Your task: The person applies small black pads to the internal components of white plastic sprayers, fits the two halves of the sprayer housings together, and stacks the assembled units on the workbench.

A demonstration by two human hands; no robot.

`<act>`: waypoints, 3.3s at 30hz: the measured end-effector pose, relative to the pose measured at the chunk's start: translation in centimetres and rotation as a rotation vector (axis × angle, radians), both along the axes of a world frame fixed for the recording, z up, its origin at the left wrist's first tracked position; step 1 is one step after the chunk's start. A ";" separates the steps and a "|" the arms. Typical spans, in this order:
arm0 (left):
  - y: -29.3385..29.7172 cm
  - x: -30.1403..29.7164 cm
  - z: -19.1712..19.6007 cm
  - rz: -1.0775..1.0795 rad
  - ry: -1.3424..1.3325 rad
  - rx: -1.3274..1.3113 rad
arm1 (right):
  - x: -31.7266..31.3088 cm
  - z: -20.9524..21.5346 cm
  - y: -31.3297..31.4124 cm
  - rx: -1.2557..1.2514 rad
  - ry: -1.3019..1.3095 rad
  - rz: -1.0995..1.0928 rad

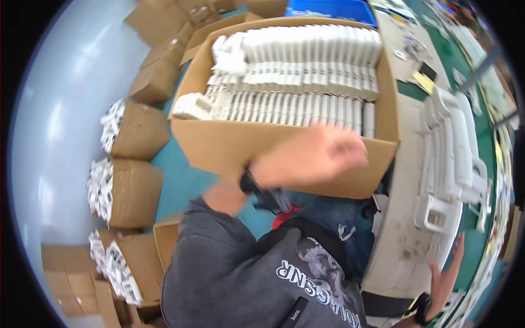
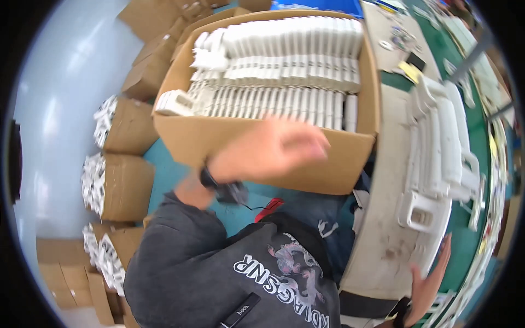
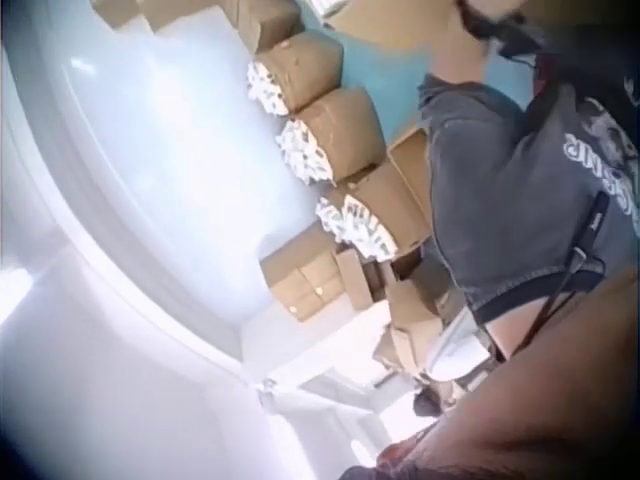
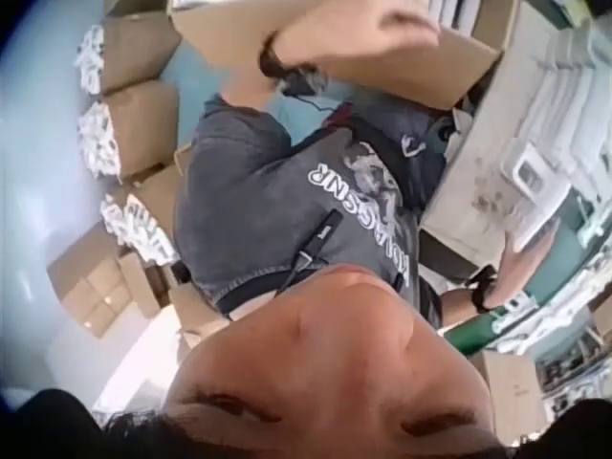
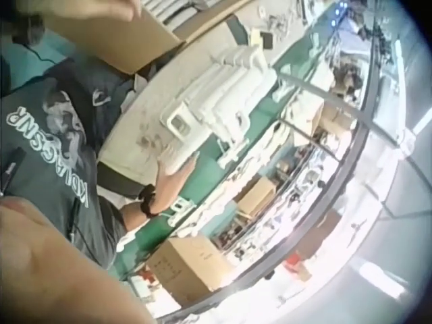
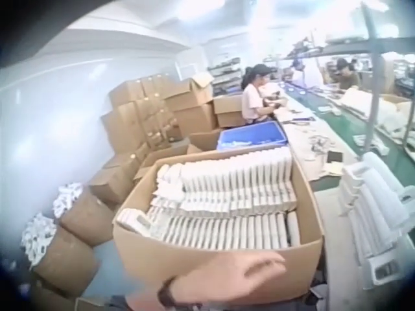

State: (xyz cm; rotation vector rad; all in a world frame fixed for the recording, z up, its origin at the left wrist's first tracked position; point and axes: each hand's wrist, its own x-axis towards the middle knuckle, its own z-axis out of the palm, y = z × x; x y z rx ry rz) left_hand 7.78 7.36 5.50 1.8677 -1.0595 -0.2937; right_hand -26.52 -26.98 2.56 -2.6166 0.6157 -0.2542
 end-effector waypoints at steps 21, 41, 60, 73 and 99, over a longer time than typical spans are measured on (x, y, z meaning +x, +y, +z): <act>31.7 25.0 -6.7 0.837 0.462 1.091 | 10.1 3.9 4.8 0.310 0.219 0.465; 33.6 -4.8 9.9 0.873 -0.442 -0.227 | 12.3 3.7 7.7 0.549 -0.216 0.714; -16.5 -23.1 -14.1 -0.921 1.851 -0.438 | -4.8 -4.0 8.3 0.874 -0.665 -0.001; -16.3 -22.6 -13.0 -0.885 1.296 -0.062 | -11.6 -2.7 9.4 0.765 -0.263 -0.152; -14.1 -14.4 -17.9 -0.001 0.457 -0.407 | 4.0 -6.1 2.7 -0.083 0.416 0.482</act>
